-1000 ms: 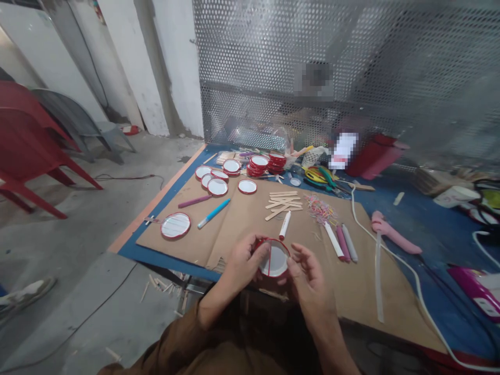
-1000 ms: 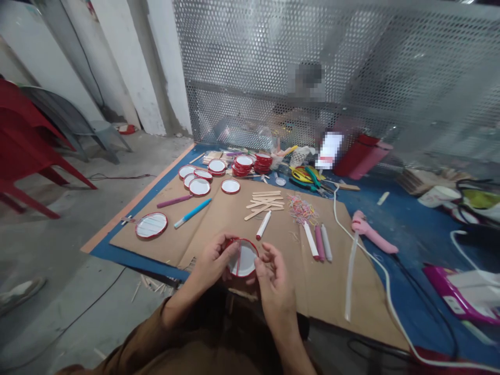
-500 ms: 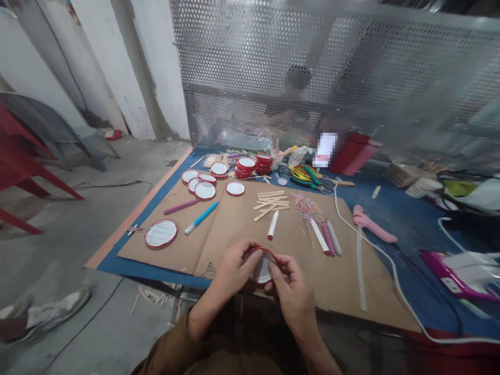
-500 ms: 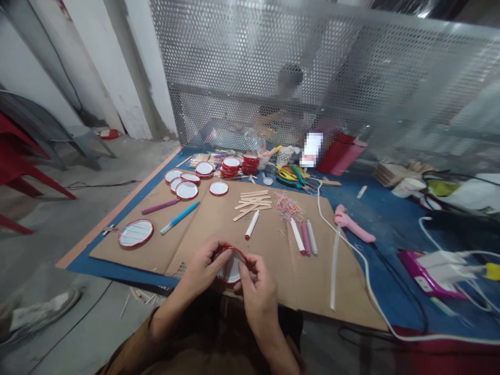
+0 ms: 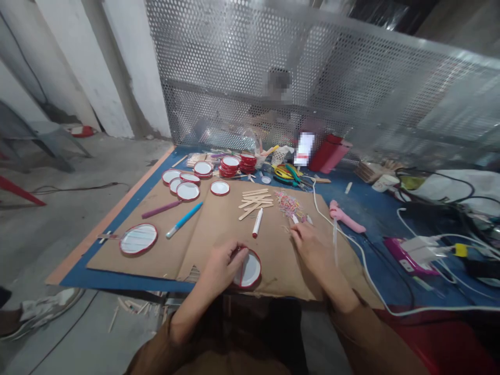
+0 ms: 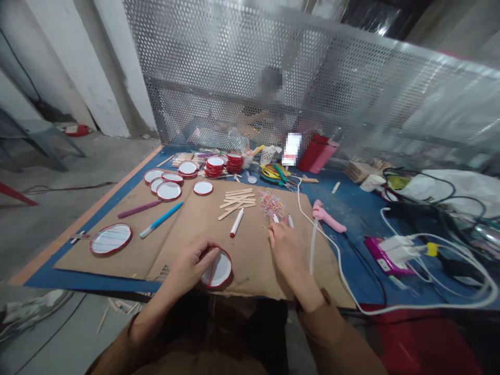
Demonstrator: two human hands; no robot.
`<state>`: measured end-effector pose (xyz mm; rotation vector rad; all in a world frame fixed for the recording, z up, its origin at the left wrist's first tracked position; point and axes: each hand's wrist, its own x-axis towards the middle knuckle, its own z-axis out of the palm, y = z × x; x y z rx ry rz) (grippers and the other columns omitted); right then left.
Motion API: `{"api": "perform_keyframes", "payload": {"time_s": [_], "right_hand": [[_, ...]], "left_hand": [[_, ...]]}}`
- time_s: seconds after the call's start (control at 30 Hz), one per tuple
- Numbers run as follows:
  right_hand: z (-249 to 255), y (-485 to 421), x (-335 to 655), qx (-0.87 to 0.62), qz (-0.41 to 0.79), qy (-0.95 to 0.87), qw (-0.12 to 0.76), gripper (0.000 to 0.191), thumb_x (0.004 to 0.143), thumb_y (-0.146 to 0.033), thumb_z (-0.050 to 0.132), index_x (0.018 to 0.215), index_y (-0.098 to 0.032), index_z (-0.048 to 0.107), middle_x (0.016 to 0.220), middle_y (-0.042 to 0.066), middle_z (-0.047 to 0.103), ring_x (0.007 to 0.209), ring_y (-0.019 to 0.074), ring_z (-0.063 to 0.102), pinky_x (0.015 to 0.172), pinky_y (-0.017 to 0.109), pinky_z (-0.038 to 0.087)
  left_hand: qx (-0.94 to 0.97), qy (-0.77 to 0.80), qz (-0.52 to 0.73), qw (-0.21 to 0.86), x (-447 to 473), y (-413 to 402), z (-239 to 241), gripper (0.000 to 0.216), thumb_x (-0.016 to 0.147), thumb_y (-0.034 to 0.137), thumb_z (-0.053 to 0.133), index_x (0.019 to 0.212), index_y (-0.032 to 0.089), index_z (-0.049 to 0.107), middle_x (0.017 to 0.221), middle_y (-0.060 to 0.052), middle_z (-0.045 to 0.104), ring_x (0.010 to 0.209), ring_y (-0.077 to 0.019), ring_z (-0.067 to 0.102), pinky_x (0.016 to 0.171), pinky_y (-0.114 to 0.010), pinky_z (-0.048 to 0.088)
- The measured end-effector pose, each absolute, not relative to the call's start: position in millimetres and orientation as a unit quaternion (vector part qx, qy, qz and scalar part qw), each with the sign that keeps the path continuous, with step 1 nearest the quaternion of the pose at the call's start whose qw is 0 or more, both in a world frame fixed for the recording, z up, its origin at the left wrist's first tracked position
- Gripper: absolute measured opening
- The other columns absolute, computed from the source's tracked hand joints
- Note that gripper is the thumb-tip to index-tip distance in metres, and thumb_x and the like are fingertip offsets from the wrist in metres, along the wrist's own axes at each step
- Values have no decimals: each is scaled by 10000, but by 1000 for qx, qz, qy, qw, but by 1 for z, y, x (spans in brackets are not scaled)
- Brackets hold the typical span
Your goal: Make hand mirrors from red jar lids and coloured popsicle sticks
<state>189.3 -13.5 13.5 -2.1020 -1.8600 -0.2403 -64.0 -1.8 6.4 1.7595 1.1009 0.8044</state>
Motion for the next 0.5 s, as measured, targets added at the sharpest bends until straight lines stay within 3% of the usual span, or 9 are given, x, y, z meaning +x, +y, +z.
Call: {"api": "perform_keyframes", "payload": {"time_s": [0.13,0.33,0.5], "right_hand": [[6,1,194,-705,-102,-692,120,252,925,-250,447,776,-197,644,828,89,680,801,237,607,735,341,407],[-9,19,197,-678,-72,-693,234,222,866,-214,474,663,-216,564,733,48,630,724,206,552,779,355,411],[-8,18,192,-681,-73,-670,286,234,914,-265,403,739,-213,549,762,57,619,758,206,559,723,325,426]], "left_hand": [[714,436,325,441,-64,-2,7,285,865,366,457,885,181,673,797,-42,705,744,-173,628,696,-264,447],[709,436,333,443,-63,-3,8,250,863,343,483,867,187,678,796,-36,710,731,-169,625,689,-260,450],[702,424,347,456,-63,-2,4,215,861,312,496,861,187,672,791,-24,700,736,-162,616,696,-257,447]]}}
